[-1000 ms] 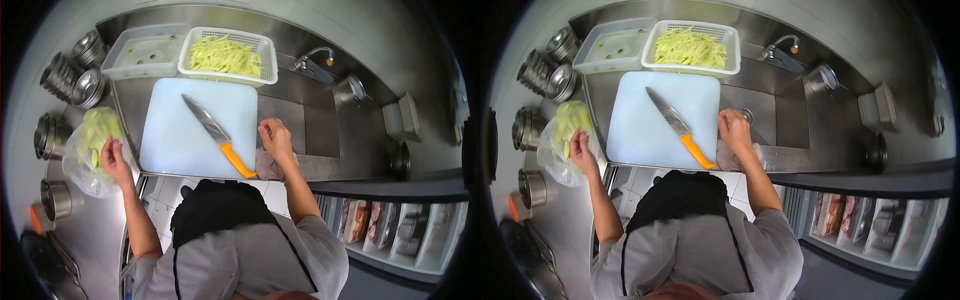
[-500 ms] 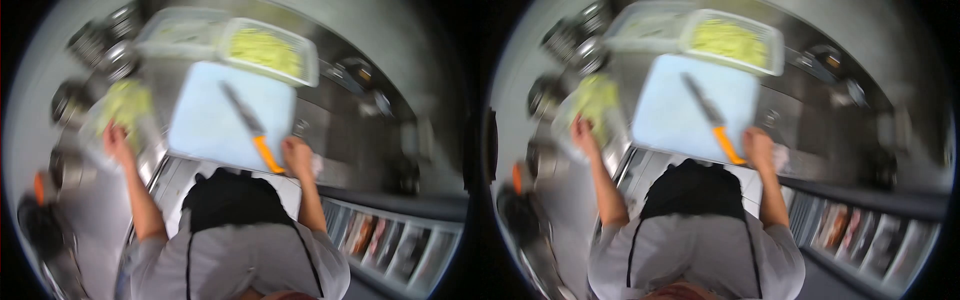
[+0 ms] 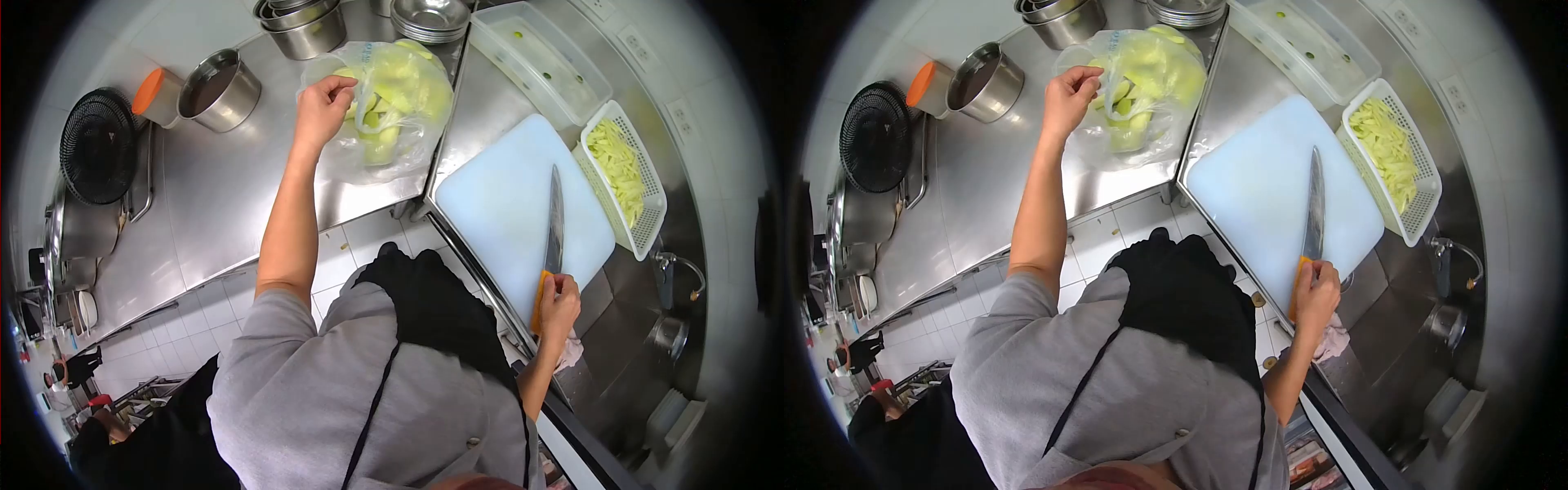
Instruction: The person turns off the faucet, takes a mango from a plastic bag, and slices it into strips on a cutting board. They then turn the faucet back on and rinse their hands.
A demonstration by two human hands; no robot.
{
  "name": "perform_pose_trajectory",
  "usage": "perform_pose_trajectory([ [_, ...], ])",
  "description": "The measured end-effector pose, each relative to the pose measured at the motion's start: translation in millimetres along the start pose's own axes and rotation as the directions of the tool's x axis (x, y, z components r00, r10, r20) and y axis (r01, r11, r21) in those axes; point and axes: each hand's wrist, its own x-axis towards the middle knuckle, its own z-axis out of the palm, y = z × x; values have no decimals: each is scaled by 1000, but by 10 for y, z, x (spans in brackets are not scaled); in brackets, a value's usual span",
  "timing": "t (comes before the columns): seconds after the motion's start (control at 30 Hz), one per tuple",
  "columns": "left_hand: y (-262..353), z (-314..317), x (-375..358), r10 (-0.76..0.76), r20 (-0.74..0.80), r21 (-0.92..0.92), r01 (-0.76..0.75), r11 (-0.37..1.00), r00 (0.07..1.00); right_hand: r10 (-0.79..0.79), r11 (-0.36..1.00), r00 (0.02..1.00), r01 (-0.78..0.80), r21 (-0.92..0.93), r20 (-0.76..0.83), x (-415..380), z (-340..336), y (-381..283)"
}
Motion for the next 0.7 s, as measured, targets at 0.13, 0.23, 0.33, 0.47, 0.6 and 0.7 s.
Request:
perform_pose_trajectory([
  [0.13,-177,69,47,82,186,505,-167,847,979,4,999,999,-5,-34,-39,-25,80,-66],
  [0.23,-203,179,117,-104,340,663,-160,732,935,27,996,998,-31,-88,-49,-29,140,-90],
  [0.33,-219,227,199,-150,302,704,-113,701,941,35,991,997,-45,-127,-75,-37,157,-114],
  [0.47,-384,245,142,-59,330,714,-208,669,942,95,988,995,-98,-118,-32,-2,118,-189],
  [0.6,-368,242,206,-182,206,612,19,790,962,140,988,988,-136,-71,58,47,57,-199],
  [0.7,-551,183,227,-244,112,503,157,850,963,86,995,996,-85,-50,9,39,84,-69],
])
